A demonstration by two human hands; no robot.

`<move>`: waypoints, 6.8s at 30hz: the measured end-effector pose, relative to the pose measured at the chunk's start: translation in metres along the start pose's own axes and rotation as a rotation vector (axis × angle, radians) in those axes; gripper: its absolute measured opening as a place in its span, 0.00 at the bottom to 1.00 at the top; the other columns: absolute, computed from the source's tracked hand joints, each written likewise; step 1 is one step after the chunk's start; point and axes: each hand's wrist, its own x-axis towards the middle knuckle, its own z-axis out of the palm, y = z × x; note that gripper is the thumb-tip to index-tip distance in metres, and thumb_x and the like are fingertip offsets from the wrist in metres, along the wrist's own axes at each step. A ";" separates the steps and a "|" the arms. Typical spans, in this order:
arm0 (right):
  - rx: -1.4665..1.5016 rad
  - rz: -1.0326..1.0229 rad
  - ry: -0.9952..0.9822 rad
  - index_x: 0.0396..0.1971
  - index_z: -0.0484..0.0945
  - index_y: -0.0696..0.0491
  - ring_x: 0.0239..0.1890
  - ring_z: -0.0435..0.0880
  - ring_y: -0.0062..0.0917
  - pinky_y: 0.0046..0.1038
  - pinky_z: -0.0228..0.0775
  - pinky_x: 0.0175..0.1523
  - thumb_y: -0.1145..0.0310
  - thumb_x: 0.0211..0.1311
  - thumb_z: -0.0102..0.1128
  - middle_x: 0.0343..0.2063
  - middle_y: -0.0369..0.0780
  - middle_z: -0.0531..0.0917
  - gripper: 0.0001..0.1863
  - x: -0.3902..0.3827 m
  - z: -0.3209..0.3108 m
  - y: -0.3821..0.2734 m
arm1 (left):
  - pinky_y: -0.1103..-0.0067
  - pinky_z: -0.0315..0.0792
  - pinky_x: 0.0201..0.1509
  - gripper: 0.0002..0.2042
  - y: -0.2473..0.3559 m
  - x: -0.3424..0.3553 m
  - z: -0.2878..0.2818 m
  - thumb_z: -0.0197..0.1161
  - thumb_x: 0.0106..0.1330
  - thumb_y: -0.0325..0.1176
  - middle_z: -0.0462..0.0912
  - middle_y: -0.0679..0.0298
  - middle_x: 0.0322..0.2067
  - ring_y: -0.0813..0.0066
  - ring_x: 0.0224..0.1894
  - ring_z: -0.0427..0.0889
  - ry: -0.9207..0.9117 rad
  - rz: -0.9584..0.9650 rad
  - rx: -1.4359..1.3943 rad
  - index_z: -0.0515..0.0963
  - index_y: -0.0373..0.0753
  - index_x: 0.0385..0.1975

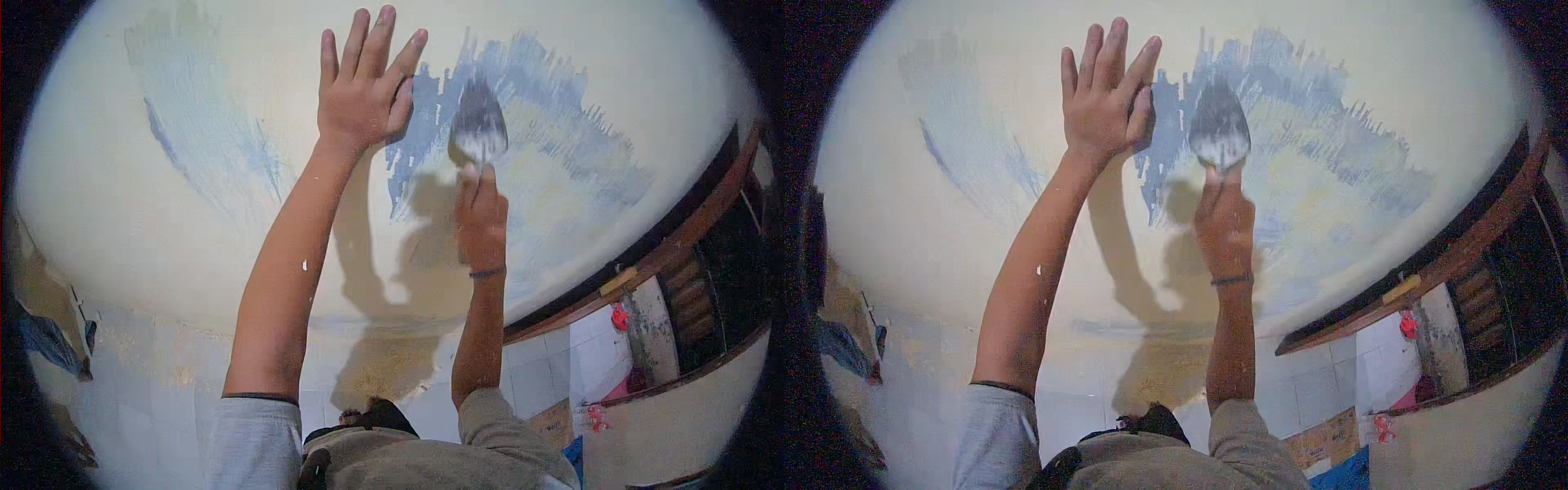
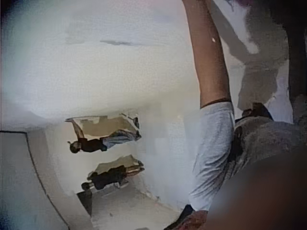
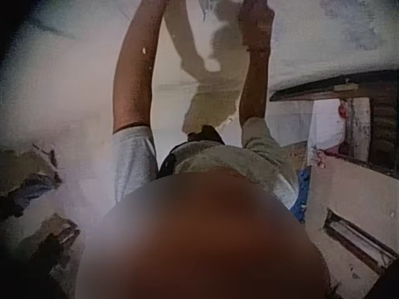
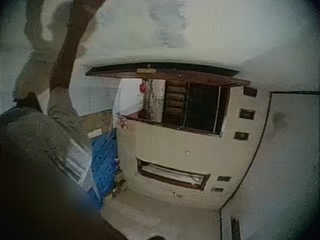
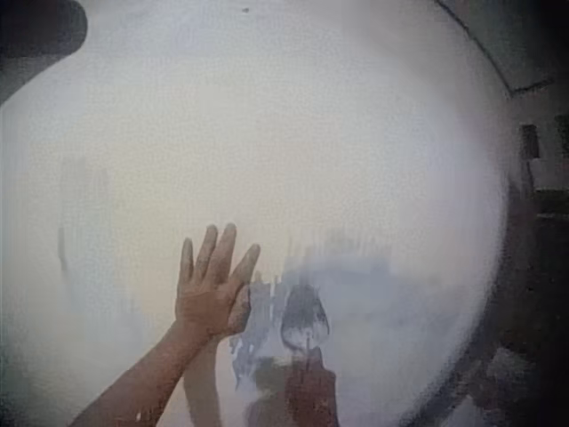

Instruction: Applying or smoothing plaster on a ceiling using a trowel.

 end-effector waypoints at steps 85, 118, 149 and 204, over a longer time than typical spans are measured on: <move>-0.005 0.356 0.017 0.48 0.69 0.68 0.17 0.75 0.49 0.41 0.64 0.23 0.58 0.74 0.42 0.13 0.52 0.73 0.23 -0.202 0.110 0.137 | 0.55 0.40 0.75 0.27 0.007 0.000 0.004 0.51 0.63 0.44 0.59 0.64 0.70 0.60 0.72 0.57 -0.014 -0.001 0.003 0.68 0.65 0.65; 0.090 0.580 -0.266 0.55 0.63 0.61 0.30 0.79 0.57 0.50 0.66 0.32 0.70 0.67 0.52 0.24 0.57 0.79 0.19 -0.281 0.123 0.078 | 0.46 0.40 0.72 0.26 -0.003 -0.005 -0.001 0.45 0.67 0.43 0.56 0.49 0.70 0.46 0.73 0.52 -0.106 0.053 0.052 0.67 0.50 0.67; 0.035 0.375 0.066 0.41 0.72 0.60 0.30 0.79 0.53 0.49 0.68 0.33 0.69 0.65 0.54 0.22 0.52 0.80 0.11 -0.089 0.092 0.074 | 0.49 0.40 0.74 0.26 -0.007 -0.009 0.013 0.46 0.68 0.42 0.56 0.53 0.71 0.48 0.73 0.51 0.021 0.112 0.143 0.66 0.50 0.67; 0.253 0.410 -0.060 0.56 0.62 0.66 0.44 0.77 0.59 0.46 0.69 0.48 0.65 0.70 0.51 0.45 0.63 0.75 0.23 -0.124 -0.002 0.152 | 0.51 0.42 0.73 0.25 0.005 -0.003 0.007 0.45 0.68 0.44 0.56 0.60 0.71 0.55 0.73 0.52 0.016 0.052 0.105 0.67 0.60 0.66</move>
